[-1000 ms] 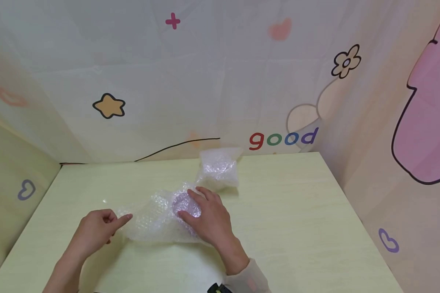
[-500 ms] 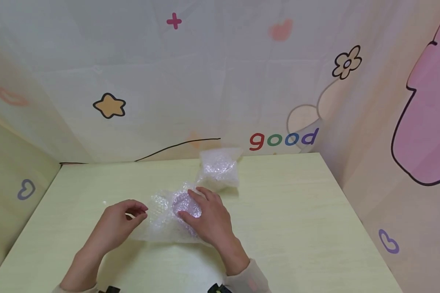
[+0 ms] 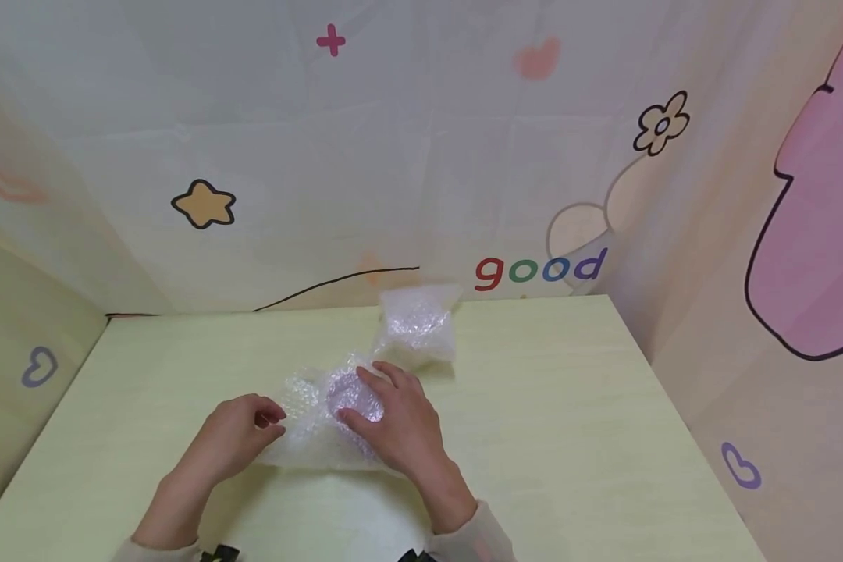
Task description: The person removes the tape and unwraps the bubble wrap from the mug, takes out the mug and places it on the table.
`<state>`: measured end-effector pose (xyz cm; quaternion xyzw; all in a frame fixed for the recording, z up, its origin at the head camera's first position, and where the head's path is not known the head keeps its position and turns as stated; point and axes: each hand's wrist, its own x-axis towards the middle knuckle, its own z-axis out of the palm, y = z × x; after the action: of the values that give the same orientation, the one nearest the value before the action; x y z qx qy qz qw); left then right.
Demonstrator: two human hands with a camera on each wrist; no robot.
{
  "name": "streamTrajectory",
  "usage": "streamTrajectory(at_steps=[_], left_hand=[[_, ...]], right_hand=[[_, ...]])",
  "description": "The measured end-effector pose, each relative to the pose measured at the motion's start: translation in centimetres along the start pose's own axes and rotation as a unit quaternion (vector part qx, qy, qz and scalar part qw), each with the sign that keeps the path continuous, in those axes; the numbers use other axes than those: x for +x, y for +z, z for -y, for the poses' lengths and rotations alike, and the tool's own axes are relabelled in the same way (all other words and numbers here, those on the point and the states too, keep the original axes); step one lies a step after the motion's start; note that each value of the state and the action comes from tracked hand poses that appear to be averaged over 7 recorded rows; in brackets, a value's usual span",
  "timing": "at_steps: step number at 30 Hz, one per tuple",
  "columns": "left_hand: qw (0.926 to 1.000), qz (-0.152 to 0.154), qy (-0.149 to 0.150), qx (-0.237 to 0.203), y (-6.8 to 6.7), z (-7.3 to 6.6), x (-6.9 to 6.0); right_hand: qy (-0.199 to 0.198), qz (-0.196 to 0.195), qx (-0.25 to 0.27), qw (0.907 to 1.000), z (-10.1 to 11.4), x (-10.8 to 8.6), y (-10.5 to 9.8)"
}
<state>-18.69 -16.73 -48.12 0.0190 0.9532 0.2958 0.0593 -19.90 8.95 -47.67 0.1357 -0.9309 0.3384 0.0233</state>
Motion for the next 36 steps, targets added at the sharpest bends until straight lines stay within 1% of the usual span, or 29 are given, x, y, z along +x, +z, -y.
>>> streamTrajectory(at_steps=[5,10,14,19,25,27,30,34,36], left_hand=[[0.9999,0.01,-0.007,0.003,0.4,0.4,0.3],[0.9998,0.016,-0.001,0.008,0.7,0.8,0.6],[0.9996,0.027,-0.001,0.01,0.9,1.2,0.9],[0.9991,0.043,-0.006,0.001,1.2,1.4,1.1],[0.999,0.042,0.014,0.002,1.7,1.5,1.6],[0.999,0.042,0.016,0.004,1.8,1.5,1.8],[0.9989,0.044,0.012,0.005,1.6,1.4,1.9],[0.9988,0.048,0.007,0.007,1.4,1.5,2.1],[0.9987,0.05,0.009,0.007,1.4,1.6,2.3]], right_hand=[[-0.003,-0.002,0.0,1.0,-0.1,-0.1,0.1],[-0.007,-0.008,-0.001,0.9999,-0.2,-0.4,0.2],[-0.007,-0.011,0.003,0.9999,-0.3,-0.7,0.2],[-0.008,-0.018,0.002,0.9998,-0.5,-0.9,0.3],[-0.011,-0.03,-0.004,0.9995,-0.7,-1.0,0.2],[-0.016,-0.034,-0.008,0.9993,-0.7,-1.0,0.2],[-0.032,-0.046,-0.024,0.9982,-0.4,-0.8,0.1],[-0.055,-0.066,-0.064,0.9942,0.3,-0.5,0.2],[-0.065,-0.068,-0.083,0.9921,0.6,-0.5,0.2]])
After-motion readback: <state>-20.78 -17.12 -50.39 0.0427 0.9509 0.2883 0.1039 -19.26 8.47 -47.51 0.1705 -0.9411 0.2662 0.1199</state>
